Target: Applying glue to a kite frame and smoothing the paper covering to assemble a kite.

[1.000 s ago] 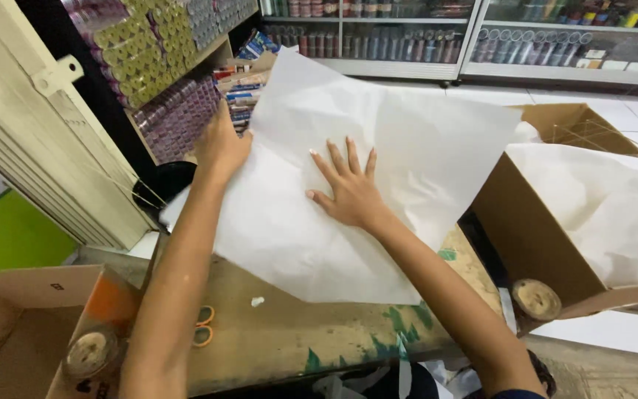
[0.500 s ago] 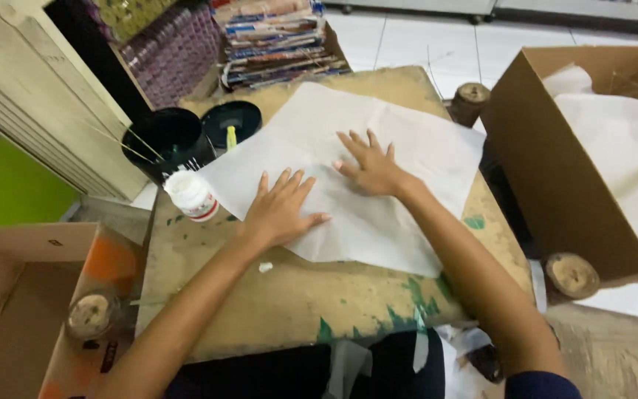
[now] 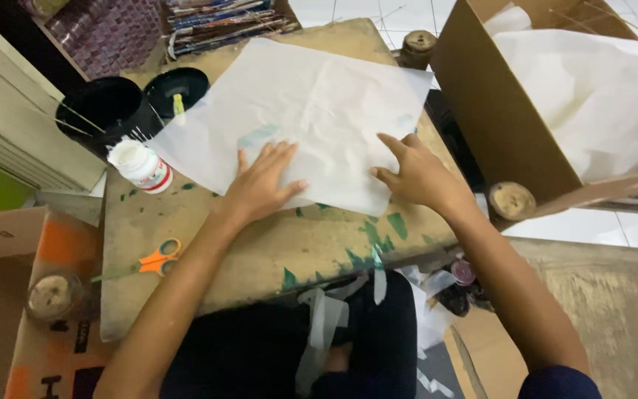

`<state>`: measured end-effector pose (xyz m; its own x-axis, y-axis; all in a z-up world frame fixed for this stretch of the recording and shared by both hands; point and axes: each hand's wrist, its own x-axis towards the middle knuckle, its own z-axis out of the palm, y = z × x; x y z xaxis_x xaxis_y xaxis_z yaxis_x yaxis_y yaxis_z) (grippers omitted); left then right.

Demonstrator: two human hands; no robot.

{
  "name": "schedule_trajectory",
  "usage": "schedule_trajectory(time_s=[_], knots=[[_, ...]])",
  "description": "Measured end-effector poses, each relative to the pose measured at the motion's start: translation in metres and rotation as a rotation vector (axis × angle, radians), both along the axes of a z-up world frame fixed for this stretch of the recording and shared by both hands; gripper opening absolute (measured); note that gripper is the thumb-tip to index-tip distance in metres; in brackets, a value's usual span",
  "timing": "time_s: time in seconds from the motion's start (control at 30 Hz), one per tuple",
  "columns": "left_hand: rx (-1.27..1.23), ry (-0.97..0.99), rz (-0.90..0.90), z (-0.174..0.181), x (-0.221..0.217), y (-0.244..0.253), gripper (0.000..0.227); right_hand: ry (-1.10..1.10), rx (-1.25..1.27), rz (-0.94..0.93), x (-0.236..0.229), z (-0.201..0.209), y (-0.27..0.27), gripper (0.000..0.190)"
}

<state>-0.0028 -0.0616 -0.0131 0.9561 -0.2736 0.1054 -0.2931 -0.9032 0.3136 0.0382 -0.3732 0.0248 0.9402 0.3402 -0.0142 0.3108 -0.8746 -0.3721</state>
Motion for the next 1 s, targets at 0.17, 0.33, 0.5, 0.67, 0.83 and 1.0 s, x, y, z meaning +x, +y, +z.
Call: schedule_trajectory(time_s=[0.17,0.33,0.5,0.67,0.83,1.0], knots=[[-0.009,0.05,-0.156,0.023,-0.03,-0.014,0.098,0.144,-0.006,0.022,-0.033,0.015,-0.005,0.085],[0.047,0.027,-0.18,0.019,-0.046,-0.007,0.108,0.271,0.292,0.075,-0.056,0.016,-0.005,0.094],[-0.046,-0.065,-0.083,0.022,-0.054,0.007,0.099,0.337,0.841,0.113,-0.043,-0.019,-0.003,0.117],[-0.125,-0.106,-0.093,0.033,-0.057,0.009,0.078,0.344,0.899,0.083,-0.047,-0.013,0.003,0.124],[-0.176,-0.214,-0.101,0.026,-0.034,0.02,0.068,0.3,0.703,0.09,-0.049,-0.004,0.004,0.121],[-0.241,-0.242,-0.124,0.043,-0.026,0.01,0.064,0.24,0.443,0.089,-0.06,0.001,0.0,0.122]])
